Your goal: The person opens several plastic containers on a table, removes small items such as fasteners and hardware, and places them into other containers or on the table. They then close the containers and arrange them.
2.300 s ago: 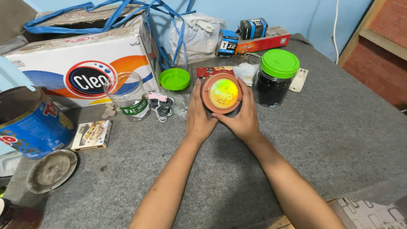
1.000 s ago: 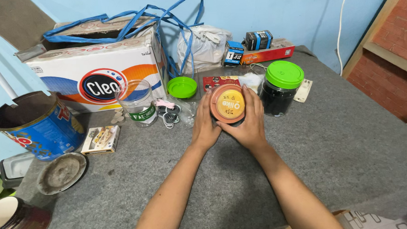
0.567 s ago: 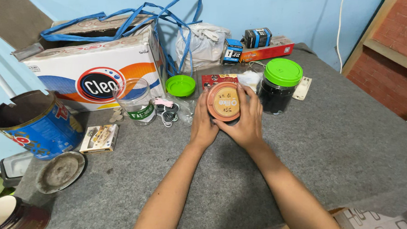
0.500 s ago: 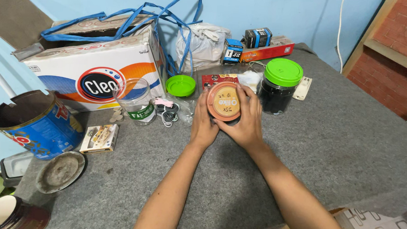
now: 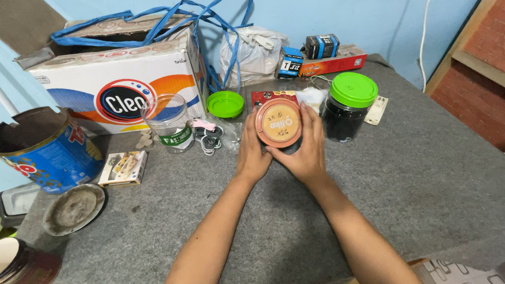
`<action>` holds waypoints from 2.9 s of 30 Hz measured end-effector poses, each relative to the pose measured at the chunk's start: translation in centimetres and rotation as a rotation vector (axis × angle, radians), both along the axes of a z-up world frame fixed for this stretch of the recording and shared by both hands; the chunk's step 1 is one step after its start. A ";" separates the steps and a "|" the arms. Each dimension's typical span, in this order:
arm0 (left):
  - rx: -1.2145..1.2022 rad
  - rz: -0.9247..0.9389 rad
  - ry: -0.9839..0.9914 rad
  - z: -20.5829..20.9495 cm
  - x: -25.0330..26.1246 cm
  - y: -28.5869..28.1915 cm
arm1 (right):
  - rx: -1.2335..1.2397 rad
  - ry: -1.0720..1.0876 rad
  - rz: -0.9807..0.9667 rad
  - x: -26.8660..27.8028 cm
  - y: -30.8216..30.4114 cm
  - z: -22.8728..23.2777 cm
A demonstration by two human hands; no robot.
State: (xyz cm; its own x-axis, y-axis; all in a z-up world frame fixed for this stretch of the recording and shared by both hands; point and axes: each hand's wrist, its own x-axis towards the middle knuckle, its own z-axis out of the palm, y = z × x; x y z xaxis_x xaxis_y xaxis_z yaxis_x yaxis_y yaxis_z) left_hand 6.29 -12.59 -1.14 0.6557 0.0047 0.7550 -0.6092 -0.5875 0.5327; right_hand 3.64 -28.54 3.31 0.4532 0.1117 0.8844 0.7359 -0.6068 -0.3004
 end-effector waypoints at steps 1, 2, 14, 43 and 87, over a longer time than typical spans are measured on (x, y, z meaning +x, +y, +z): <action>-0.007 -0.003 0.000 0.0 -0.1 0.0 | 0.003 -0.012 0.015 -0.1 0.0 -0.1; -0.014 -0.006 0.001 0.1 -0.2 0.0 | 0.006 -0.024 0.030 -0.1 0.0 -0.1; -0.174 -0.042 0.048 1.2 -1.0 0.0 | 0.119 -0.014 0.110 0.5 -0.7 -0.8; -0.371 0.032 -0.098 0.8 -0.8 0.9 | 0.043 0.038 0.143 1.5 -0.4 -1.5; -0.543 0.250 -0.152 -0.5 0.9 2.5 | -0.054 0.422 -0.219 5.1 0.5 -6.0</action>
State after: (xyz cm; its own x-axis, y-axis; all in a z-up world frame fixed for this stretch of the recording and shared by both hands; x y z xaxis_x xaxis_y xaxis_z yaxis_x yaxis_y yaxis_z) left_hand 7.21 -10.05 -1.69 0.4702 0.5544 0.6867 -0.5804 -0.3919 0.7138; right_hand 8.79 -28.05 -2.72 0.7898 0.0143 0.6132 0.4090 -0.7573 -0.5091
